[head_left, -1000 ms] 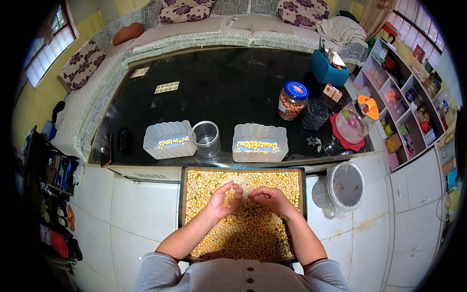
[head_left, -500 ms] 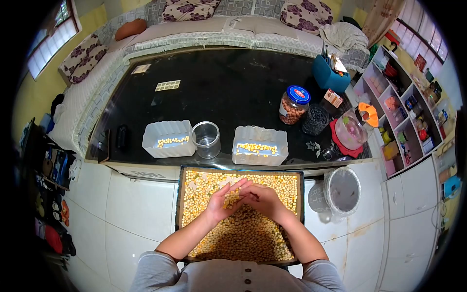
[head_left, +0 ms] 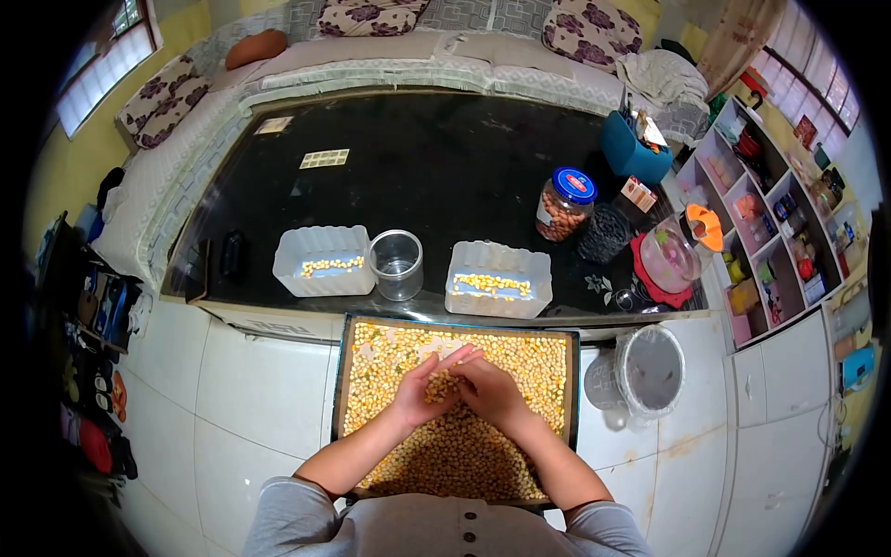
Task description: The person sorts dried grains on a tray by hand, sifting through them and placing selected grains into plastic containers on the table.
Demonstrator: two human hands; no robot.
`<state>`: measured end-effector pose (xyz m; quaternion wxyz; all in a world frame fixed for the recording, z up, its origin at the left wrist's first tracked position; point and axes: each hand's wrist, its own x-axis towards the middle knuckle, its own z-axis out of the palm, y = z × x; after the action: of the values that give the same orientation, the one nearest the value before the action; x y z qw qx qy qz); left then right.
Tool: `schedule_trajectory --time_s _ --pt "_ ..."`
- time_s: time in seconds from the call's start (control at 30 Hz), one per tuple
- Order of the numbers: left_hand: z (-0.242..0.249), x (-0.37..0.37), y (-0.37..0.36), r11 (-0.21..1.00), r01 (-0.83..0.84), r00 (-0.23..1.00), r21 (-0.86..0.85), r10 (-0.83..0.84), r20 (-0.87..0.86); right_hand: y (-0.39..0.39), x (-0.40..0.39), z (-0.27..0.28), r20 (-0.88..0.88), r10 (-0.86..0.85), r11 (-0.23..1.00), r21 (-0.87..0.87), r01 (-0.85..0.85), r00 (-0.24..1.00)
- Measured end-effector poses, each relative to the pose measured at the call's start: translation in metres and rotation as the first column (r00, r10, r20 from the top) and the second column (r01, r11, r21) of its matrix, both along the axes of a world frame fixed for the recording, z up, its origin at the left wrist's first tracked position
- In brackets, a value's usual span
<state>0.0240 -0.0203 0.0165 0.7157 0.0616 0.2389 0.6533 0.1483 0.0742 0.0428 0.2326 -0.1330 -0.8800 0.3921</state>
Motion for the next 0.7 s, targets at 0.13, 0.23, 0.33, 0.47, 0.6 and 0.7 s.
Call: schedule_trajectory --time_s 0.13,0.23,0.33,0.47,0.6,0.7 --pt "0.006 0.002 -0.001 1.0 0.016 1.0 -0.021 -0.017 -0.022 -0.001 0.002 0.003 0.053 -0.074 0.99 -0.113 0.079 0.996" --pt "0.009 0.002 -0.001 0.999 0.024 1.0 -0.023 -0.025 -0.019 -0.001 0.003 0.007 0.032 -0.097 0.977 -0.187 0.102 0.995" --pt "0.003 0.001 -0.002 0.999 0.031 0.999 -0.014 -0.031 -0.006 -0.002 0.002 0.005 -0.003 -0.096 0.976 -0.196 0.094 0.995" --pt "0.004 0.002 -0.002 0.999 0.03 0.999 0.017 -0.03 0.021 0.001 0.002 -0.004 -0.044 -0.043 0.995 -0.095 0.039 0.998" --pt "-0.007 0.003 -0.004 1.0 0.024 1.0 0.005 -0.025 0.019 0.004 0.004 -0.003 -0.015 0.005 0.995 -0.104 -0.006 1.0" --pt "-0.012 0.002 -0.003 0.999 0.034 0.997 0.034 -0.036 0.062 0.004 0.005 -0.002 0.009 0.029 0.993 -0.119 -0.028 1.0"
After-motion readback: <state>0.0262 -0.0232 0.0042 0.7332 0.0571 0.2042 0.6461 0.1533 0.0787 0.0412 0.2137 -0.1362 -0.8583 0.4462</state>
